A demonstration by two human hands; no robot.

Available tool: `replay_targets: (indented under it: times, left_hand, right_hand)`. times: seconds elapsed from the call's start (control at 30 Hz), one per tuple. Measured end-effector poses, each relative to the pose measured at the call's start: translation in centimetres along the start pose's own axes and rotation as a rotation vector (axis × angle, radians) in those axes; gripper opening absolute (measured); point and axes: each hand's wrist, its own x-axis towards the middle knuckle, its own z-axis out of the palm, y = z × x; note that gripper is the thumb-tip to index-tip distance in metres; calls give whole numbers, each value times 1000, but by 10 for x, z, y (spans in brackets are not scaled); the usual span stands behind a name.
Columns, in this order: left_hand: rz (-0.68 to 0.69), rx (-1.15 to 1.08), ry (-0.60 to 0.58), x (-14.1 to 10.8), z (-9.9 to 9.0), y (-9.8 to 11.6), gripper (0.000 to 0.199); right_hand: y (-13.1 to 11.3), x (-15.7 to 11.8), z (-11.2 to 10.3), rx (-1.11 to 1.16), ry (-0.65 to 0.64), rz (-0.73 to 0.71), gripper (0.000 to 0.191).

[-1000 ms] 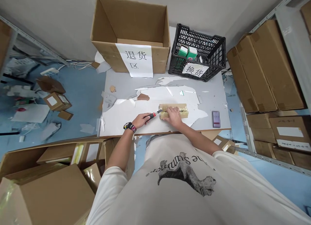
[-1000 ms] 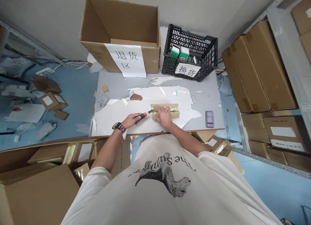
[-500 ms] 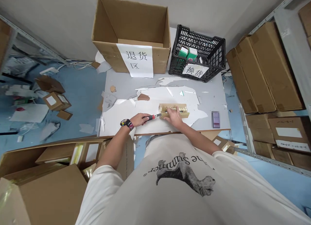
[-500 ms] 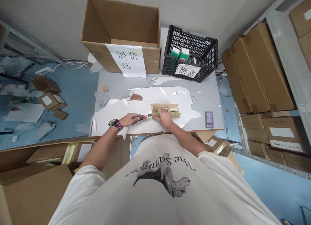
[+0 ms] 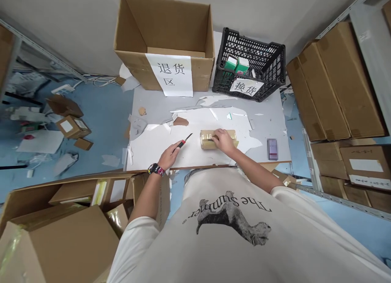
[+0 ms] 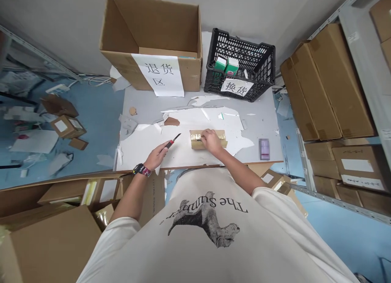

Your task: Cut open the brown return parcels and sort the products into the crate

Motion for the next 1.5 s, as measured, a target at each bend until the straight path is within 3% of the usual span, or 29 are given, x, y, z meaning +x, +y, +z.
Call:
replay_targets:
  times: [0.13,0.23,0.33,0.53,0.8,1.0,1.23,1.5]
  left_hand:
    - [47,144,37,-5,4,18,63]
    - [78,184,84,-8,7,33,61]
    - [86,188,135,-13,7,39,61]
    - [114,204,102,-19,9,32,58]
    - [120,235,35,-13,4,23,56]
    - [167,227,-53,-3,3,22,54]
    - [219,319,-109,25,12,26,53]
    - [167,397,-49,19,23,30,54]
  right_hand:
    - [-3,22,-9,-144,-87,-76,37]
    - [-9,30,-12,-205,-159,-138,33]
    - [-14,29,-11,-238,-145,-151,33]
    - [-20,31,-9,-345,-246,-137,54]
    - [-19,49,-14,-423,-380,-311,37]
    - [-9,53,-13,-405,-395,-370,47]
    - [-2,47,-10,-316,-330,-357,60]
    - [-7,42,-13,-357,-366,-344,66]
